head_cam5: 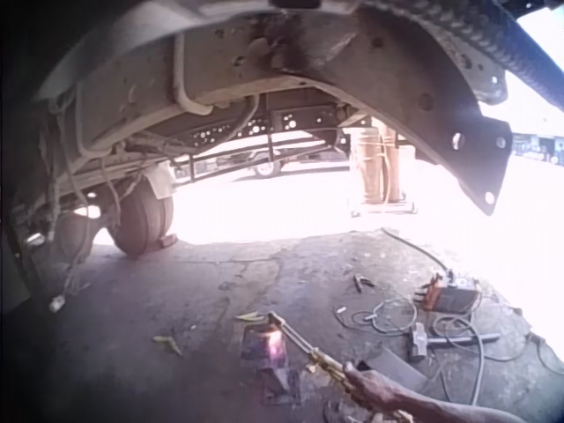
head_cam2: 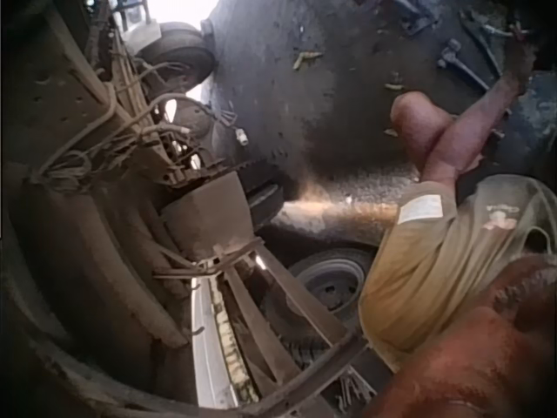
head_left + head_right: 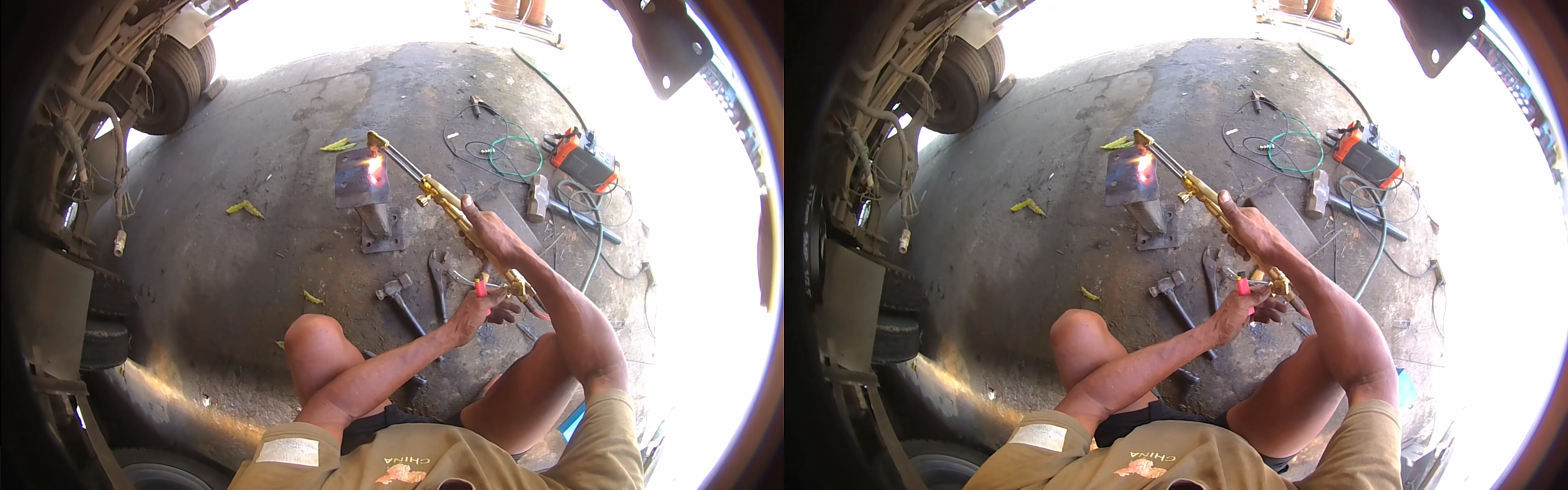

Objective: The person uses a blowtorch to heat a metal piece on the floor, then uses a hammer and pliers to strike and shape the heated metal. The person continues to hammer the metal piece repeatedly while holding it with pliers.

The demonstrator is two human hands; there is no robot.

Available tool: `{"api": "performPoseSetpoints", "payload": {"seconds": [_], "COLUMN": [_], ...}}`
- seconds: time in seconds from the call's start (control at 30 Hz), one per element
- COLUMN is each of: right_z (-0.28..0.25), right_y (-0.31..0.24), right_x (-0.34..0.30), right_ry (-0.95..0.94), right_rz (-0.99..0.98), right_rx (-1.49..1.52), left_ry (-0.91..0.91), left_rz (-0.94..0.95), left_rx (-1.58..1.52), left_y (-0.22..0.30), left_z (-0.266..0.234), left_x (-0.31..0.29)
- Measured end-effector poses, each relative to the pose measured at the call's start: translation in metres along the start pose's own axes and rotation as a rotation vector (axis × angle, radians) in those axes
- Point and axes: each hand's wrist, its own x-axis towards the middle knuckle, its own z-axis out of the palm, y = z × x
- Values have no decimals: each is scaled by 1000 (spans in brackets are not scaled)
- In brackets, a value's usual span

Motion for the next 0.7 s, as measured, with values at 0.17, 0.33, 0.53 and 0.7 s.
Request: {"api": "performPoseSetpoints", "payload": {"seconds": [0.17, 0.33, 0.53, 0.7], "right_z": [-2, 0, 3, 1], "right_y": [1, 0, -4, 0], "right_x": [-2, -2, -1, -1], "right_ry": [6, 3, -12, -12], "right_rz": [13, 22, 7, -2], "right_rx": [-1, 6, 0, -20], "left_ry": [-1, 12, 3, 6], "left_rz": [-18, -13, 7, -9], "left_rx": [-2, -2, -4, -3], "left_y": [0, 0, 0, 1], "left_z": [3, 2, -1, 2], "left_x": [1, 1, 1, 1]}}
